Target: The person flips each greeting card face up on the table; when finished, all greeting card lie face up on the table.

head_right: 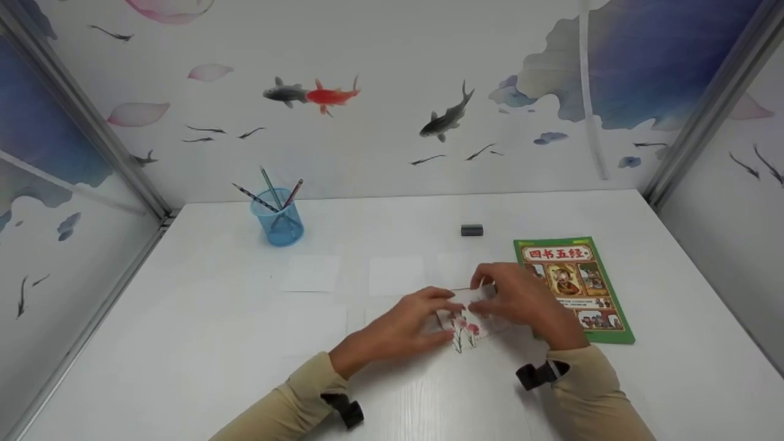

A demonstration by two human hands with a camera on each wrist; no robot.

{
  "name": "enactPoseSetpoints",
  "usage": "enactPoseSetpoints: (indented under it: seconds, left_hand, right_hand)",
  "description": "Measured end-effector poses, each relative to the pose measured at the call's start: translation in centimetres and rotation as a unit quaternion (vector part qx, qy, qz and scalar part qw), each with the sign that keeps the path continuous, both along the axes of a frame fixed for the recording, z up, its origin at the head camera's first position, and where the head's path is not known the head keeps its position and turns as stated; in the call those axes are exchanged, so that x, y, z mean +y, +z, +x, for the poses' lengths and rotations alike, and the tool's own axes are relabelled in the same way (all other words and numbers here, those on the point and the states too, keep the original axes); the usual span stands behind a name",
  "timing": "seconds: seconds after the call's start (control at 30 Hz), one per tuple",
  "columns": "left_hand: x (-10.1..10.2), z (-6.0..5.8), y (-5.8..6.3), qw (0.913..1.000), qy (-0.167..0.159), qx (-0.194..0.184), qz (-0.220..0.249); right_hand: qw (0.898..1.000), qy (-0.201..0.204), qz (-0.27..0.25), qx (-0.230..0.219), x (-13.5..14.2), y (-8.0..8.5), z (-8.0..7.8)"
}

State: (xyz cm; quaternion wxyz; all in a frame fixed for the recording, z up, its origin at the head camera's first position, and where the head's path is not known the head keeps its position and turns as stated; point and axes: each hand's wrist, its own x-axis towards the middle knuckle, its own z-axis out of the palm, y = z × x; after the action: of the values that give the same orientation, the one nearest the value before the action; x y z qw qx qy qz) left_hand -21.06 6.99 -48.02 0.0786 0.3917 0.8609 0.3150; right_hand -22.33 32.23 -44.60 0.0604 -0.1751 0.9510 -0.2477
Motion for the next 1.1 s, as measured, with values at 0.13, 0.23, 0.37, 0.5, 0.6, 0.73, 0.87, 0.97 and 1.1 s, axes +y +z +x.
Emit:
enactPoseSetpoints:
  seconds: [0.13,0.23,0.37,0.5,0.6,0.73,0.87,0.97,1.1]
  left_hand:
    - [0.1,0.8,0.1,0.9857,-0.037,0.106,-0.126]
    - [0.1,1.1,0.1,0.9721,-0.038,0.160,-0.168]
    - [-0.2,1.0,0.2,0.9700,-0.040,0.168,-0.172]
    - [-1.1,0.8,0.5,0.9766,-0.044,0.145,-0.153]
    - [-2.5,0.5,0.9,0.9815,-0.042,0.131,-0.133]
    - [-5.3,0.2,1.2,0.9895,-0.026,0.096,-0.105]
    - [-8.4,0.0,1.4,0.9948,0.006,0.053,-0.086]
    - [-10.4,-0.2,1.4,0.9963,0.030,0.027,-0.077]
    - [-12.0,-0.1,1.4,0.9967,0.047,-0.001,-0.066]
  right_hand:
    - [0.999,-0.023,0.034,-0.011,0.4,-0.2,-0.1]
    - [0.999,-0.029,0.037,-0.016,0.5,-0.4,-0.3]
    - [0.999,-0.032,0.035,-0.016,0.6,-0.6,-0.4]
    - [0.999,-0.034,0.037,-0.016,0.6,-0.7,-0.5]
    - [0.999,-0.037,0.035,-0.013,0.4,-0.7,-0.4]
    - [0.999,-0.031,0.008,0.010,-0.8,-0.7,0.1]
    - [0.999,0.009,-0.032,0.006,-3.3,-0.7,0.6]
    - [0.998,0.051,-0.045,-0.015,-5.6,-0.7,0.7]
    - [0.996,0.081,-0.028,-0.032,-8.3,-0.7,0.7]
